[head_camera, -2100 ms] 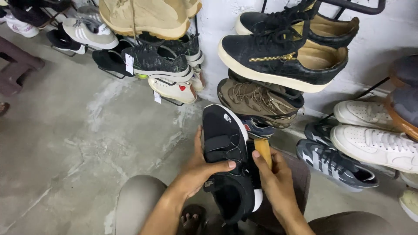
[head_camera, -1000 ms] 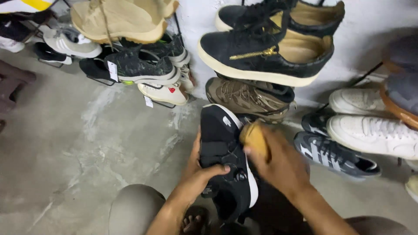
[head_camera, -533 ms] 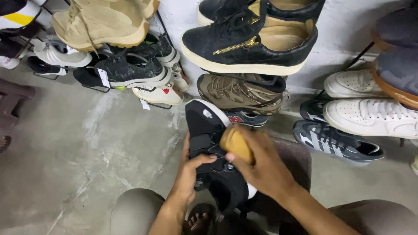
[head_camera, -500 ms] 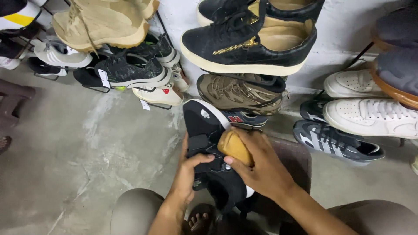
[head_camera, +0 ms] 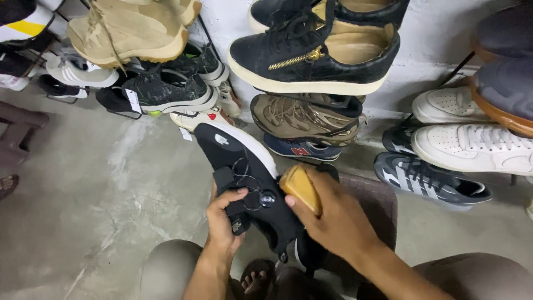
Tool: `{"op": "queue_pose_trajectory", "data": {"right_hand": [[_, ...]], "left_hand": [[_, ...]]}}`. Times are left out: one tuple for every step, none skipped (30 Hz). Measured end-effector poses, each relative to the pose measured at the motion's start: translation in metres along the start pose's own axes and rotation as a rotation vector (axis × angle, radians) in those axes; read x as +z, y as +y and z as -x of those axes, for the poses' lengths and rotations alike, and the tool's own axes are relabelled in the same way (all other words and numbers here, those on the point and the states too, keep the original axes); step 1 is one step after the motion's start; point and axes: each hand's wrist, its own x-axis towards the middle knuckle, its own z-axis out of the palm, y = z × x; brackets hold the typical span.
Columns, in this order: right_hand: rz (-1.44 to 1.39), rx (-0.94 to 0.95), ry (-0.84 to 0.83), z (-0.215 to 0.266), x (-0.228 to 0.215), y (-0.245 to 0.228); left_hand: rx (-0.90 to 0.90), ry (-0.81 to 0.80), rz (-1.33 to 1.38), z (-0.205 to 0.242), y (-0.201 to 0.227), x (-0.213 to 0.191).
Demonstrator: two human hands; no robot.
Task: Cleaning a black slip-on shoe by scrubbing it with a wooden-handled brush.
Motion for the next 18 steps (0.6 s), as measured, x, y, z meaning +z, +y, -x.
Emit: {"op": "queue_pose_trajectory", "data": {"right_hand": [[0.001, -0.004, -0.001, 0.003, 0.007, 0.001], [0.022, -0.017, -0.022, 0.006, 0.013, 0.002], [0.044, -0.030, -0.043, 0.009, 0.020, 0.004], [0.044, -0.029, -0.049, 0.009, 0.021, 0.004], [0.066, -0.065, -0.036, 0.009, 0.022, 0.005], [0.088, -0.103, -0.021, 0.008, 0.024, 0.006], [0.088, -0.103, -0.024, 0.003, 0.022, 0.007], [0.102, -0.021, 0.030, -0.001, 0.020, 0.008], [0.115, 0.062, 0.084, -0.006, 0.018, 0.009], [0.116, 0.059, 0.085, -0.004, 0.016, 0.003], [0.099, 0.048, 0.025, -0.002, 0.013, -0.003], [0.082, 0.036, -0.036, -0.001, 0.012, -0.009], [0.082, 0.032, -0.034, 0.000, 0.014, -0.007], [0.103, -0.030, -0.009, 0.004, 0.018, -0.004], [0.123, -0.092, 0.016, 0.008, 0.021, -0.002], [0.122, -0.091, 0.016, 0.004, 0.015, -0.004], [0.098, -0.013, 0.011, 0.000, 0.009, -0.006], [0.076, 0.063, 0.004, -0.004, 0.003, -0.008]], "left_hand": [[0.004, 0.001, 0.002, -0.005, -0.004, -0.008], [-0.010, 0.079, 0.057, -0.010, -0.009, -0.016], [-0.025, 0.157, 0.112, -0.015, -0.015, -0.025], [-0.026, 0.163, 0.112, -0.016, -0.018, -0.028], [0.001, 0.170, 0.155, -0.016, -0.021, -0.031], [0.030, 0.174, 0.197, -0.018, -0.023, -0.034], [0.030, 0.177, 0.197, -0.017, -0.022, -0.032], [0.065, 0.123, 0.218, -0.016, -0.021, -0.029], [0.100, 0.068, 0.239, -0.014, -0.020, -0.026], [0.102, 0.066, 0.241, -0.012, -0.020, -0.023], [0.066, 0.106, 0.237, -0.009, -0.020, -0.020], [0.030, 0.146, 0.233, -0.008, -0.020, -0.017], [0.033, 0.144, 0.235, -0.012, -0.019, -0.018], [-0.048, 0.171, 0.273, -0.013, -0.019, -0.021], [-0.128, 0.197, 0.312, -0.014, -0.019, -0.025], [-0.129, 0.197, 0.311, -0.014, -0.017, -0.022], [-0.085, 0.191, 0.316, -0.013, -0.015, -0.019], [-0.041, 0.185, 0.324, -0.011, -0.012, -0.017]]}}
